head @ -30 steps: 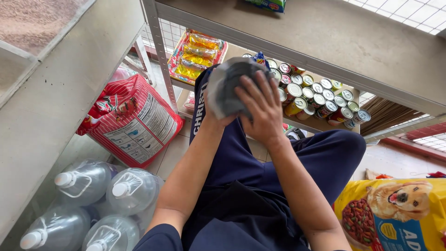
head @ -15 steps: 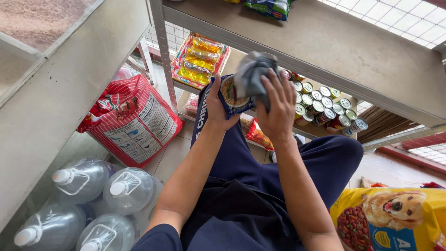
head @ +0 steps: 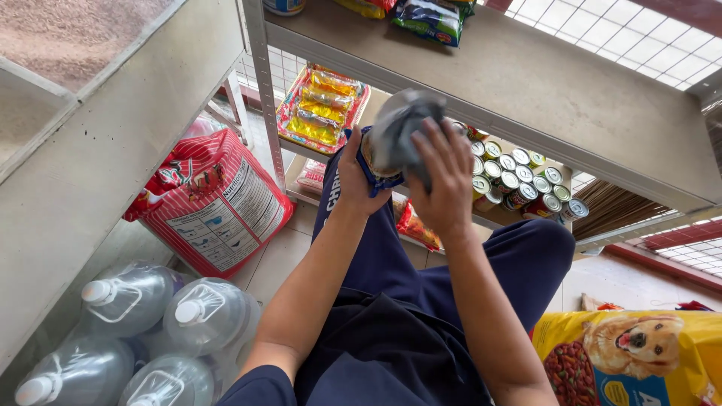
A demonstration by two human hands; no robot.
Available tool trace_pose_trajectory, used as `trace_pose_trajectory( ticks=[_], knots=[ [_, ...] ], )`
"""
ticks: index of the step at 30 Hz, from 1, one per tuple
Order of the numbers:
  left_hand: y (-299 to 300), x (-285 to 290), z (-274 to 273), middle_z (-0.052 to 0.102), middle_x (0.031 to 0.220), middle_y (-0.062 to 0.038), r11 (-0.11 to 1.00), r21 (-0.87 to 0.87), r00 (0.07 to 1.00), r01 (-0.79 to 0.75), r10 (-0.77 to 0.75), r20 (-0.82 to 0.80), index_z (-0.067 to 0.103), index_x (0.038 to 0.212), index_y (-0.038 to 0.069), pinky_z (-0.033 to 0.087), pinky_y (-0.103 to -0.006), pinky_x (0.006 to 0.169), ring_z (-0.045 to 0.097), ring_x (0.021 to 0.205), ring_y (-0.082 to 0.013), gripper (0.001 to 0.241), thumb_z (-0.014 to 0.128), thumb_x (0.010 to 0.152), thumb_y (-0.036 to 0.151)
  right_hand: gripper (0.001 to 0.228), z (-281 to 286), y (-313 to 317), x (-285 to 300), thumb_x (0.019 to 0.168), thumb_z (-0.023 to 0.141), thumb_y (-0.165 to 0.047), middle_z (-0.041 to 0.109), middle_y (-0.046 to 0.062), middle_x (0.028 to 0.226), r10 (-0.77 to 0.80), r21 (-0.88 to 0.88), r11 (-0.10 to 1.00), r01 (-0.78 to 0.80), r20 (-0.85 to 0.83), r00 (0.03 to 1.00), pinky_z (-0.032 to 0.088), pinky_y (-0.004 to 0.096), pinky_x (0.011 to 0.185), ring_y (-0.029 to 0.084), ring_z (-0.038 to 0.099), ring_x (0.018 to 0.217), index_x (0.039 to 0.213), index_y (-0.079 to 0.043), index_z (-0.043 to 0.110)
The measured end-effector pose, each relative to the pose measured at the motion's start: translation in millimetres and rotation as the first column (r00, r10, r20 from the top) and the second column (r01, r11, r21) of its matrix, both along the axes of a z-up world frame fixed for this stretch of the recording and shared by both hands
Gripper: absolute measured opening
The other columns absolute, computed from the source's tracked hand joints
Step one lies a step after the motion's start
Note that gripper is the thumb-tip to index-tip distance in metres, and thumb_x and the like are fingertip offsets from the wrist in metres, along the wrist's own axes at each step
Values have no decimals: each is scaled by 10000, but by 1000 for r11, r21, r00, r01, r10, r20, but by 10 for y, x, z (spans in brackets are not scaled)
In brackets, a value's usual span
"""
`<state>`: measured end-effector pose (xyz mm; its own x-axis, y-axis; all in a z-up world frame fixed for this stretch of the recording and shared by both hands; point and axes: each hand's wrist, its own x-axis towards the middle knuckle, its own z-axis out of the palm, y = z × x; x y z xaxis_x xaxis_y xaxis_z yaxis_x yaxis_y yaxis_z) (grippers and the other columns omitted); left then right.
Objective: Cleaning instant noodle packets with a cloth and organizing them onto store shelves.
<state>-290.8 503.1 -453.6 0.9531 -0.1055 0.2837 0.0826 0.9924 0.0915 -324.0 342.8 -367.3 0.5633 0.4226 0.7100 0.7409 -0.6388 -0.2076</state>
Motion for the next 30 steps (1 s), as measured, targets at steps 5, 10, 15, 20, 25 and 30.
trace_pose_trajectory(
  ticks=[5, 10, 15, 20, 25, 30],
  knots=[
    [-27, -36, -123, 670, 1353, -150, 1000, 16, 997, -2, 3, -75, 573, 1425, 46, 548, -439, 1058, 671, 1223, -284, 582, 423, 1068, 481, 538, 92, 139, -160, 824, 732, -186, 563, 111, 1527, 120, -75, 990, -116, 50, 992, 264, 552, 1261, 366, 444, 1488, 1357, -143, 670],
    [-24, -37, -88, 670, 1350, -146, 999, 49, 1000, -16, 17, -20, 577, 1417, 41, 542, -437, 1075, 668, 1241, -285, 581, 407, 1101, 497, 536, -74, -19, 122, 888, 740, -227, 550, 126, 1548, -8, 8, 1000, 8, 5, 1000, 275, 549, 1253, 386, 442, 1487, 1408, -134, 651],
    [-73, 191, -427, 691, 1332, -123, 999, 22, 998, -27, 28, -50, 603, 1387, 75, 548, -416, 1075, 676, 1221, -258, 557, 419, 1075, 498, 571, 159, 164, -196, 845, 734, -257, 551, 129, 1544, 123, -67, 990, -121, 23, 992, 246, 573, 1262, 376, 445, 1486, 1397, -137, 653],
    [-2, 32, -68, 693, 1322, -131, 997, 60, 998, -49, 51, -36, 603, 1388, 62, 552, -429, 1054, 681, 1213, -268, 563, 434, 1093, 511, 586, 37, 11, 134, 863, 738, -284, 532, 146, 1540, 53, -62, 997, -51, 31, 998, 236, 583, 1242, 396, 427, 1478, 1416, -116, 640],
    [-31, 1, -51, 692, 1322, -143, 998, 55, 1000, 8, -9, 11, 606, 1385, 27, 558, -432, 1042, 680, 1204, -284, 613, 432, 1126, 555, 574, 31, 39, -25, 927, 708, -250, 502, 137, 1599, -11, 18, 1000, 12, -30, 999, 239, 559, 1277, 397, 405, 1529, 1477, -113, 610],
    [-41, 190, -224, 713, 1304, -118, 998, 32, 997, -60, 62, -41, 633, 1353, 81, 567, -420, 1039, 702, 1189, -254, 538, 448, 1035, 473, 580, 155, 173, -50, 820, 736, -256, 524, 119, 1552, 114, -130, 986, -106, 58, 992, 213, 574, 1249, 393, 404, 1497, 1386, -154, 667]
  ],
)
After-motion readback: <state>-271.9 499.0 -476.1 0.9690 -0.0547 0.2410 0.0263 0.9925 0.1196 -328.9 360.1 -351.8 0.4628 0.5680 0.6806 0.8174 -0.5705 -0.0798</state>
